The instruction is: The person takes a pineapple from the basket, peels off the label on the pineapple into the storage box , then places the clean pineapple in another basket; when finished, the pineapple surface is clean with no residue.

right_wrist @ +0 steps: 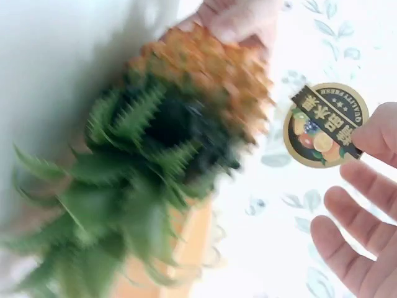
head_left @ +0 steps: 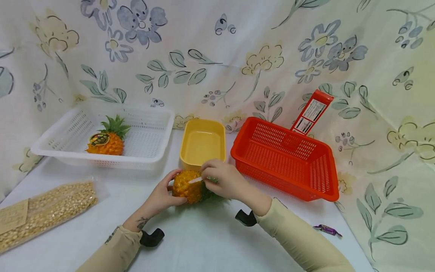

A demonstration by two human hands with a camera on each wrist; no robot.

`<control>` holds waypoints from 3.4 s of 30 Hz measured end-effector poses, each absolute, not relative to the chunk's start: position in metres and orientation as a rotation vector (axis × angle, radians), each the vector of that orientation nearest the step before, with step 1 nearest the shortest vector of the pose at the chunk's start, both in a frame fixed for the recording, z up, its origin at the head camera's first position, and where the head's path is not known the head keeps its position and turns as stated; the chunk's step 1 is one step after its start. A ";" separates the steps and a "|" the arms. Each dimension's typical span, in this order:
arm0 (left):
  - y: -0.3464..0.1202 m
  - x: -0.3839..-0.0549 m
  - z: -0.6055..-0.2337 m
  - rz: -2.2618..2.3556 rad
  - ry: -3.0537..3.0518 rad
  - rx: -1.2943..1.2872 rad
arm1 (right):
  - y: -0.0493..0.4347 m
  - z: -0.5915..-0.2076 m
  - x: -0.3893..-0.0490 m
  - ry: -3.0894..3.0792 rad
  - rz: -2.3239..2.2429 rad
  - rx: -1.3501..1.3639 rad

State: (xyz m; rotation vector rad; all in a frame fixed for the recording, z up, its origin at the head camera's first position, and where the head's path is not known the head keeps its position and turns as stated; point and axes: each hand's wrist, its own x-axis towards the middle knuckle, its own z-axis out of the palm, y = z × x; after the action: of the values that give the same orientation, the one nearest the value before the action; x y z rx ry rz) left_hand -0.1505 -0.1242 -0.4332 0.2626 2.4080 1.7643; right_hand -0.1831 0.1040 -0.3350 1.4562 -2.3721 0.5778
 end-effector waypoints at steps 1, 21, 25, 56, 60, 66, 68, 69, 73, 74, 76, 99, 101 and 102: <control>-0.124 -0.150 -0.433 1.763 2.408 0.261 | 0.105 -0.331 -0.184 -2.354 0.586 1.437; -0.124 -0.151 -0.435 1.761 2.429 0.283 | 0.073 -0.315 -0.290 -2.882 -0.121 1.061; -0.123 -0.149 -0.434 1.754 2.427 0.269 | 0.069 -0.331 -0.296 -2.941 -0.277 1.127; -0.124 -0.151 -0.434 1.716 2.483 0.316 | 0.065 -0.337 -0.295 -3.099 -0.118 1.114; -0.125 -0.152 -0.434 1.710 2.473 0.322 | 0.064 -0.322 -0.276 -3.091 0.186 1.133; -0.127 -0.153 -0.433 1.694 2.462 0.327 | 0.061 -0.316 -0.226 -3.104 0.428 1.200; -0.128 -0.153 -0.432 1.685 2.456 0.317 | 0.061 -0.322 -0.211 -3.132 0.404 1.207; -0.129 -0.153 -0.432 1.682 2.450 0.315 | 0.061 -0.326 -0.205 -3.127 0.373 1.223; -0.134 -0.149 -0.428 1.677 2.418 0.291 | 0.060 -0.344 -0.188 -3.093 0.197 1.223; -0.136 -0.147 -0.426 1.676 2.411 0.279 | 0.060 -0.348 -0.186 -3.077 0.171 1.221; -0.142 -0.142 -0.424 1.679 2.394 0.234 | 0.060 -0.354 -0.182 -3.055 0.146 1.214; -0.214 -0.148 -0.401 2.481 2.265 -0.759 | 0.058 -0.367 -0.174 -3.030 0.199 1.137; -0.214 -0.151 -0.402 2.454 2.292 -0.831 | 0.058 -0.367 -0.174 -3.029 0.189 1.134; -0.214 -0.152 -0.402 2.432 2.311 -0.868 | 0.058 -0.367 -0.174 -3.029 0.190 1.134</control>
State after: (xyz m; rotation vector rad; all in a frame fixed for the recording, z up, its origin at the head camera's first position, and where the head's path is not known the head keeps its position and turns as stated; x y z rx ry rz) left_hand -0.1522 -0.2145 -0.4020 -0.8677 2.3107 2.4316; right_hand -0.1741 0.0576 -0.3669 1.1337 -3.0293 0.1900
